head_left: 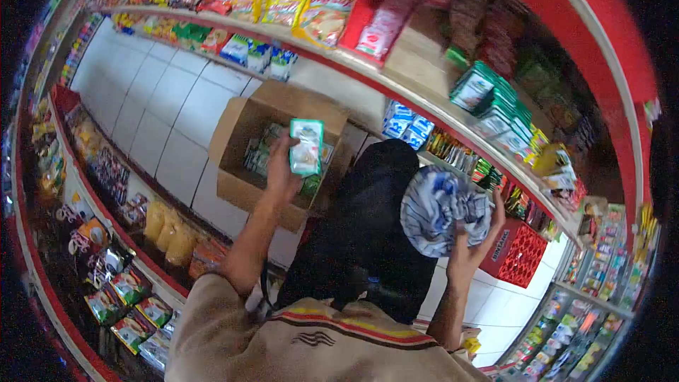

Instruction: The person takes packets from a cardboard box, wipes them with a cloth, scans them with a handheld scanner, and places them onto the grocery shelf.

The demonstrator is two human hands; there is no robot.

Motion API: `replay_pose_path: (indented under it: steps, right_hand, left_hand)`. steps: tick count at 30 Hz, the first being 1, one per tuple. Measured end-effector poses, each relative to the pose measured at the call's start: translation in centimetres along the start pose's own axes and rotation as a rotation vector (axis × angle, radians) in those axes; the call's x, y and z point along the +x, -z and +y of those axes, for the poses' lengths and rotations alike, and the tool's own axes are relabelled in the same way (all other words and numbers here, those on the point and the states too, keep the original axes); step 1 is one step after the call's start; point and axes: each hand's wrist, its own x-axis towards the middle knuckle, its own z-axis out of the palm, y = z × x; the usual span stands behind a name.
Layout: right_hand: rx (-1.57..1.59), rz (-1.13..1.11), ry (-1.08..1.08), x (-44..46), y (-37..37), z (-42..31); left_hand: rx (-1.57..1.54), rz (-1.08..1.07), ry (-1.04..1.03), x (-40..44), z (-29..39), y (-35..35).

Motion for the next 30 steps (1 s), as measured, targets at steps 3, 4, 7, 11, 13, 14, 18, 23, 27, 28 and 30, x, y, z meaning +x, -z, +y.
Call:
replay_pose_path:
  steps: [3, 4, 7, 11, 13, 14, 18, 23, 27, 28, 30]
  right_hand:
    - [0.146, -0.254, 0.027, 0.8, 0.7, -3.7]
    - [0.141, -0.301, 0.159, 0.8, -0.1, -4.4]
    - [-0.114, -0.476, 0.423, 0.7, -2.2, -7.5]
    - [0.001, -0.196, 0.333, 2.5, -2.4, -4.9]
    - [0.11, -0.15, 0.248, 2.0, -1.7, -5.3]
    - [0.087, -0.192, 0.305, 0.9, -1.5, -5.4]
    - [0.046, -0.232, 0.315, -0.2, -0.9, -4.8]
    - [0.297, -0.046, 0.203, 3.4, -0.2, -2.6]
    - [0.147, 0.198, 0.183, 4.2, 1.3, -0.8]
    - [0.159, 0.182, 0.194, 3.8, 1.7, -1.2]
    - [0.083, 0.031, 0.258, 2.0, 1.9, -2.9]
  left_hand:
    - [-0.147, -0.121, 0.082, -4.9, -1.1, -7.3]
    - [-0.117, -0.244, 0.075, -7.3, -0.7, -10.8]
    - [-0.269, -0.516, 0.111, -12.5, -3.9, -14.6]
    - [-0.118, -0.467, 0.164, -15.1, -3.8, -18.8]
    - [-0.065, -0.489, 0.195, -15.5, -3.8, -19.0]
    - [-0.127, -0.528, 0.194, -15.1, -3.4, -19.1]
    - [-0.145, -0.629, 0.167, -15.2, -3.5, -20.2]
    - [0.119, -0.503, 0.298, -16.0, -5.3, -18.8]
    - [-0.016, -0.552, 0.237, -15.5, -4.4, -19.6]
    - [-0.03, -0.546, 0.211, -15.1, -4.0, -19.7]
    - [-0.102, -0.536, 0.216, -14.4, -4.1, -19.5]
